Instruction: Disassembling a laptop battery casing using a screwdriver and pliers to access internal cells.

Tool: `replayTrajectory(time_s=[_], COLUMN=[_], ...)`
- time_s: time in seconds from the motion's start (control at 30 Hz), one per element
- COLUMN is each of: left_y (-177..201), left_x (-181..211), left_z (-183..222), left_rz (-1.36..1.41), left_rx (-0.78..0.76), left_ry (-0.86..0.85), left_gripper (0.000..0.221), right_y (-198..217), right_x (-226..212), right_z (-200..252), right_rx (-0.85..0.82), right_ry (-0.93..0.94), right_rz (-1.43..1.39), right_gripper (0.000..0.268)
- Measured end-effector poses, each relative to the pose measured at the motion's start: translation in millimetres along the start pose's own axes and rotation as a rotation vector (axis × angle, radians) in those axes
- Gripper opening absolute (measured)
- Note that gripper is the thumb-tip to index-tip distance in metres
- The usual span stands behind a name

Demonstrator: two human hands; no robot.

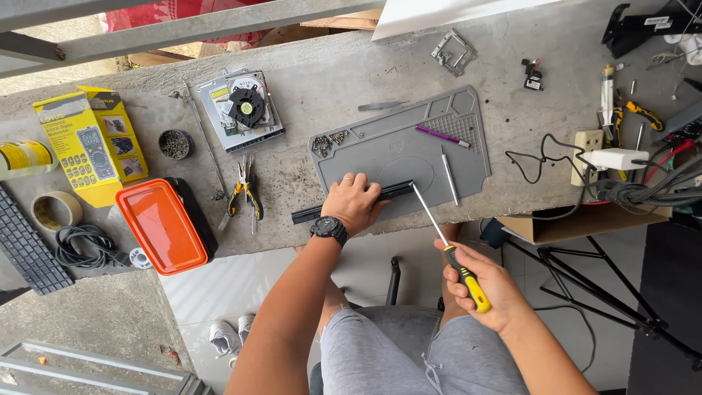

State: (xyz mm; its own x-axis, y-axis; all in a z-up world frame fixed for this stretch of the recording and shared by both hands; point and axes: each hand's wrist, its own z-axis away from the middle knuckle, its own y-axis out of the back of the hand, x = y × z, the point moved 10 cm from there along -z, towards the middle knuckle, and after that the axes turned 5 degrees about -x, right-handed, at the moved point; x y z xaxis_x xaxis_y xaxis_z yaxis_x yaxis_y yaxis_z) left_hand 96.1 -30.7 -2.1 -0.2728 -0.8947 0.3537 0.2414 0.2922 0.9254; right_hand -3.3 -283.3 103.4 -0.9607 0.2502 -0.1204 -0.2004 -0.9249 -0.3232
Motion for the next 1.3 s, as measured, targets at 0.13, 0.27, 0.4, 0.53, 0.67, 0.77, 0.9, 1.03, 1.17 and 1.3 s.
replayTrajectory(time_s=[0.13, 0.27, 0.4, 0.53, 0.67, 0.77, 0.9, 1.03, 1.17, 1.3], left_y=[4.7, 4.9, 3.0, -1.3, -3.4, -1.7, -2.6, -1.0, -1.2, -3.9], left_x=[-0.6, -1.5, -3.6, -4.4, -5.2, -4.9, -5.4, -4.1, -4.8, -5.7], left_z=[0.5, -3.6, -3.1, -3.7, -5.1, -5.2, -5.4, -4.2, -4.7, -3.9], left_rz=[0.006, 0.011, 0.025, -0.012, 0.01, 0.014, 0.017, 0.023, 0.016, 0.039], left_rx=[0.035, 0.034, 0.029, -0.017, -0.039, -0.028, -0.038, -0.027, -0.03, -0.035], left_ry=[0.002, 0.008, 0.012, 0.032, 0.043, 0.04, 0.041, 0.032, 0.039, 0.04], left_gripper=[0.045, 0.044, 0.05, 0.052, 0.052, 0.051, 0.052, 0.051, 0.051, 0.05], right_y=[30.7, 28.5, 7.8, 2.7, 22.7, 18.8, 13.1, 0.3, -9.0, -26.0], right_x=[4.1, -7.6, -42.8, -46.7, -35.4, -33.7, -34.1, -40.9, -46.6, -51.8], right_z=[-20.4, -10.1, 20.0, 28.2, 22.5, 17.2, 13.5, 18.2, 18.7, 23.8], right_rx=[-0.225, -0.106, 0.223, 0.408, 0.486, 0.444, 0.443, 0.418, 0.419, 0.435], right_ry=[-0.124, -0.02, 0.34, 0.234, 0.161, 0.277, 0.284, 0.222, 0.192, 0.073], right_rz=[-0.216, -0.051, 0.413, 0.634, 1.119, 1.27, 1.288, 1.295, 1.327, 1.342], right_gripper=[0.056, 0.053, 0.054, 0.054, 0.057, 0.056, 0.056, 0.057, 0.057, 0.06])
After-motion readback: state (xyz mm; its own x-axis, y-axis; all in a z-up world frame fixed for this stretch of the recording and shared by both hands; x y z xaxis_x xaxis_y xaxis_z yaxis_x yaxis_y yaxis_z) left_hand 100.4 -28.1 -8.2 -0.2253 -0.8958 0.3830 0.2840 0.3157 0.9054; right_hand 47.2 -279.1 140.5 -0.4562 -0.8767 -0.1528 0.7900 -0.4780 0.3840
